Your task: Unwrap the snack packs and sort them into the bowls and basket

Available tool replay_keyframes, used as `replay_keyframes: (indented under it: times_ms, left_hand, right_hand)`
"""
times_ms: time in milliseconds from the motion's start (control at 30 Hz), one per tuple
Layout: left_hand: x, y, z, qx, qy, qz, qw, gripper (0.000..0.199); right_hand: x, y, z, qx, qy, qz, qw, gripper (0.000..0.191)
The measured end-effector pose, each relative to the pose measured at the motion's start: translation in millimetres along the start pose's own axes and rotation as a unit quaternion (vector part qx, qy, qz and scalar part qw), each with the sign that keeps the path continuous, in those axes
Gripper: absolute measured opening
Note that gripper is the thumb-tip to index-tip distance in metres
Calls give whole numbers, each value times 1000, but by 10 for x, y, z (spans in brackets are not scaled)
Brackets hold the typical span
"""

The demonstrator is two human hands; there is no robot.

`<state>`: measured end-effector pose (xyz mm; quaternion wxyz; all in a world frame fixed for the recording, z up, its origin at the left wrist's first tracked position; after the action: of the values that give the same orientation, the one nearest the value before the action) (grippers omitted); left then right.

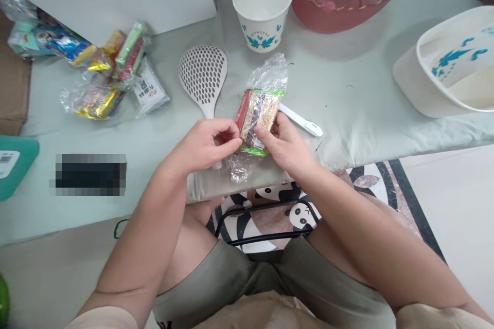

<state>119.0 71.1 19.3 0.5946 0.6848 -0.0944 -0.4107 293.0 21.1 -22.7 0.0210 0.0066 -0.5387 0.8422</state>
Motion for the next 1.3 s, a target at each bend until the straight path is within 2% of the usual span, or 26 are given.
replay_keyframes:
  times_ms: [67, 167, 233, 300, 367, 400, 467, 533, 600, 667, 733, 833, 933, 1067, 1233, 1300]
  left_hand:
    - [-66, -30, 15, -11, 53, 56, 997, 13]
    - [-205, -72, 31, -6, 177, 123, 977, 14]
    - [-299, -117, 39, -17, 263, 182, 947, 14]
    - [-374, -177, 50, -49, 341, 249, 905, 15]
    - [-425, -233, 66, -84, 392, 299, 866, 16]
    - [-438, -256, 74, -106, 396, 315, 856, 16]
    - [-449, -283, 89, -148, 367, 321, 860, 13]
    - [-458, -276, 105, -154, 322, 283, 890, 9]
    - [-456, -240, 107, -111, 282, 207, 930, 10]
    - [-409, -209, 93, -69, 239, 121, 961, 20]
    - [-319, -209, 69, -63, 193, 39, 978, 32]
    - [-175, -210, 23, -66, 140, -80, 985, 42]
    - [-70, -174, -22, -48, 110, -152, 981, 40]
    - [-30, -122, -74, -12, 132, -159, 978, 12]
    - [-144, -198, -77, -36, 252, -42, 966, 15]
    - [-206, -259, -60, -57, 290, 13, 955, 13]
  right_hand:
    - [-2, 15, 2, 6, 0, -8, 1000, 33]
    - [6, 36, 8, 16, -6, -40, 999, 30]
    - [23, 31, 14, 17, -19, -82, 996, 31]
    - [41, 6, 19, 16, -31, -130, 991, 33]
    - [50, -24, 20, 14, -32, -177, 984, 34]
    - [51, -35, 19, 17, -28, -197, 980, 35]
    - [46, -44, 15, 29, -15, -226, 974, 35]
    - [39, -42, 14, 41, 0, -235, 971, 33]
    - [40, -39, 19, 48, 3, -219, 975, 32]
    - [42, -36, 30, 52, 5, -185, 981, 34]
    - [39, -33, 46, 57, 10, -138, 989, 38]
    - [26, -39, 76, 54, 15, -87, 995, 43]
    - [31, -53, 111, 49, -16, -76, 996, 46]
    - [45, -42, 138, 65, -45, -60, 995, 39]
    - [12, -2, 107, 82, -37, -107, 990, 36]
    - [-4, -16, 92, 55, -36, -84, 994, 36]
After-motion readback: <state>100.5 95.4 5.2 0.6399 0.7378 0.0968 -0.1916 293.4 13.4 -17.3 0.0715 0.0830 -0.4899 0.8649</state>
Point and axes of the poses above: each hand's wrist, its own z-axis away from the middle knuckle, its own x-axis out of the palm, y = z × x, the point moved 3 cm from there along -z, towards the middle knuckle, and after that the axes turned 8 degrees about x, right-handed, at the moved point
